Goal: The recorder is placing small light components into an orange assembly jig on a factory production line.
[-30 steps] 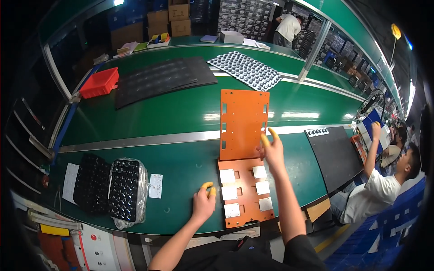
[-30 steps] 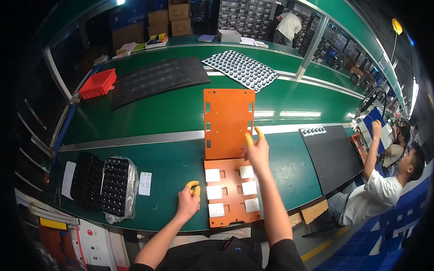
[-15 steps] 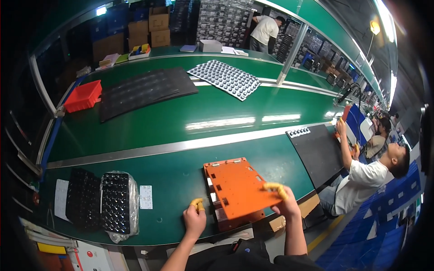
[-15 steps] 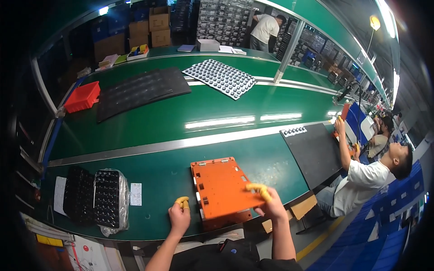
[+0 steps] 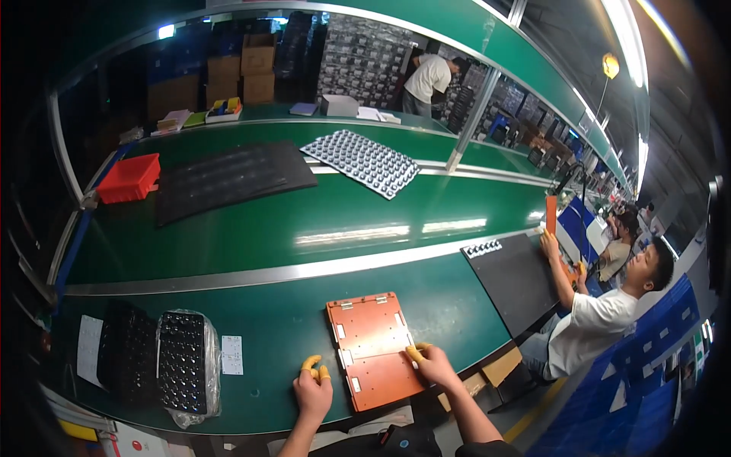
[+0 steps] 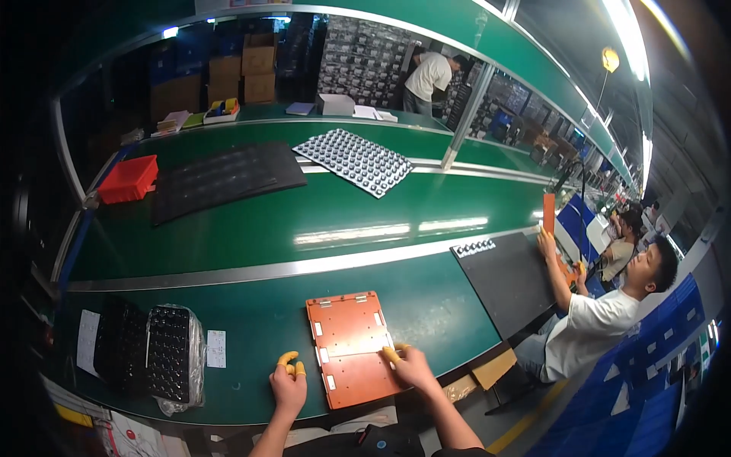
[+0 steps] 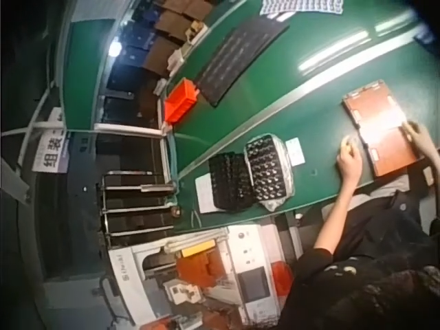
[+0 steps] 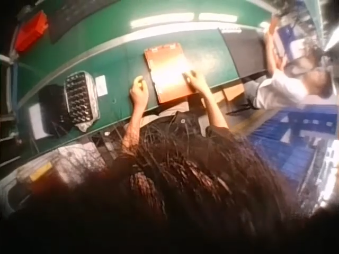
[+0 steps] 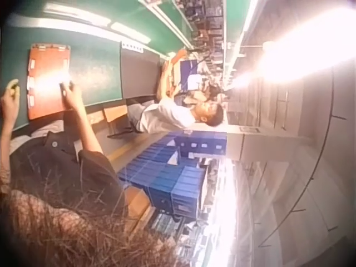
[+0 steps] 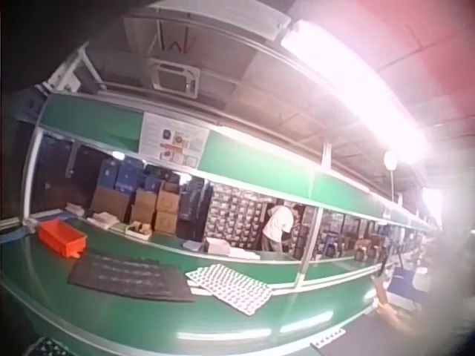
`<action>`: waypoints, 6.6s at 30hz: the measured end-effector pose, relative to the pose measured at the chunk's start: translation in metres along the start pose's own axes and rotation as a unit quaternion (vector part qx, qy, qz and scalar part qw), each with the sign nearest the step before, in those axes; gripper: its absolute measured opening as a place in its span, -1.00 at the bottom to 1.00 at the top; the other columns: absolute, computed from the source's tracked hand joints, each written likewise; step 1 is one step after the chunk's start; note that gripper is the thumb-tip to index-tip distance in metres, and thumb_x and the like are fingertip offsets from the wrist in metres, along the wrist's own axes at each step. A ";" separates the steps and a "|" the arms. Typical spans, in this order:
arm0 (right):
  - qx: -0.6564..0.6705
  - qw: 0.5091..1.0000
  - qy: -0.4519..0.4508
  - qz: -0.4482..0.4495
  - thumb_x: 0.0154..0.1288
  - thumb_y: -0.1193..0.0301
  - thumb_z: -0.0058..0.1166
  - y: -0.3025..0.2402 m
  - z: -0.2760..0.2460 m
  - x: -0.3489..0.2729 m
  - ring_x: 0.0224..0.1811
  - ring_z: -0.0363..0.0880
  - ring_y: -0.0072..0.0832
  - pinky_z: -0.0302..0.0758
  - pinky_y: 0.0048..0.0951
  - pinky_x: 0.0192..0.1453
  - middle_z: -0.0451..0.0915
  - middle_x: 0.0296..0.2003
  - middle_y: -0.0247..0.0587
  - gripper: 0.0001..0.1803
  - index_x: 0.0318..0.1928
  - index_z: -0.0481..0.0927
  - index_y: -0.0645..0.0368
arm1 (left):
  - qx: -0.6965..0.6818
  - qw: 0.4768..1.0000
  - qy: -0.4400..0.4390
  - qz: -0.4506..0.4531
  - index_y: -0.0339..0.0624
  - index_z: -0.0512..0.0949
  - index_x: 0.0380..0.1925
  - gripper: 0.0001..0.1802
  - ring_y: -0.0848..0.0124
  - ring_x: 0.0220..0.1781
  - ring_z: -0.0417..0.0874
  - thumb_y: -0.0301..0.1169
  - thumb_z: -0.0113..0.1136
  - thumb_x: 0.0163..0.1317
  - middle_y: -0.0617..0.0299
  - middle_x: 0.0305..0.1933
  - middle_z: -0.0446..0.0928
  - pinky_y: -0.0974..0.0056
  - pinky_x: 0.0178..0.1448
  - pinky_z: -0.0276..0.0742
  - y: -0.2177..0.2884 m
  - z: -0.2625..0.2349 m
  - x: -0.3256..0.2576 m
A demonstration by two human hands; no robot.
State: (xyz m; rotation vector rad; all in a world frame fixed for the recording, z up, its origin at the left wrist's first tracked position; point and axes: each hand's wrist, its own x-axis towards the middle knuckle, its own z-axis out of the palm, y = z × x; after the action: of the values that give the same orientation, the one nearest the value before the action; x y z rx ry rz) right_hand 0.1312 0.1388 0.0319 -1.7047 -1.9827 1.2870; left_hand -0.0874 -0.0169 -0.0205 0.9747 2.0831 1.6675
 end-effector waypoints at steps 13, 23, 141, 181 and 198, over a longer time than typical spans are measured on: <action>0.030 0.997 0.029 0.063 0.08 -0.14 0.30 0.028 -0.025 0.021 -0.36 0.61 -0.42 0.52 -0.33 -0.27 0.66 -0.40 -0.07 -0.28 -0.20 0.66 0.41 | 0.014 1.000 -0.007 0.008 -0.33 0.54 -0.15 -0.78 0.28 -0.75 0.45 -0.55 0.13 0.17 0.13 -0.75 0.39 0.20 -0.59 0.31 -0.001 0.001 0.002; 0.103 0.972 0.169 0.124 0.16 -0.08 0.28 0.101 -0.096 -0.001 -0.41 0.63 -0.47 0.56 -0.40 -0.29 0.67 -0.36 -0.08 -0.29 -0.19 0.63 0.49 | -0.013 0.999 -0.027 0.022 -0.35 0.53 -0.14 -0.78 0.39 -0.78 0.35 -0.59 0.12 0.18 0.20 -0.76 0.32 0.26 -0.62 0.22 -0.004 0.004 0.000; 0.504 0.717 -0.477 -0.061 0.32 -0.34 -0.35 -0.083 0.157 0.069 0.10 0.56 -0.13 0.53 -0.13 0.12 0.54 0.09 0.08 -0.04 0.21 0.36 0.39 | -0.390 0.913 0.001 -0.116 -0.27 0.45 -0.09 -0.84 0.59 -0.65 0.37 -0.44 0.03 0.41 0.23 -0.45 0.52 0.45 -0.58 0.26 0.007 -0.015 -0.012; 0.498 0.723 -0.471 -0.089 0.33 0.37 0.18 -0.093 0.131 0.084 -0.04 0.64 -0.44 0.57 -0.40 0.09 0.65 -0.06 -0.11 -0.60 0.07 0.50 0.39 | -0.458 0.864 -0.122 -0.167 -0.45 0.43 0.11 -0.54 0.28 0.04 0.64 -0.42 0.09 0.23 0.02 0.04 0.59 0.29 0.12 0.53 -0.030 -0.054 0.061; 0.030 0.937 -0.179 -0.299 0.14 0.12 0.35 -0.104 0.115 0.072 -0.50 0.63 -0.18 0.52 -0.22 -0.37 0.61 -0.52 0.15 -0.45 -0.31 0.58 0.51 | 0.109 0.993 0.022 0.049 -0.43 0.53 -0.33 -0.87 0.04 -0.33 0.74 -0.57 0.18 0.12 -0.15 -0.36 0.65 0.12 -0.28 0.60 0.005 -0.047 0.053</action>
State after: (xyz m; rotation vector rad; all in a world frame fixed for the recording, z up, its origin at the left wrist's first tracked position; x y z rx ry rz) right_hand -0.0380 0.1557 0.0142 -0.7564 -2.3611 1.4534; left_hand -0.1529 -0.0154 0.0067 1.1326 2.3179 1.5423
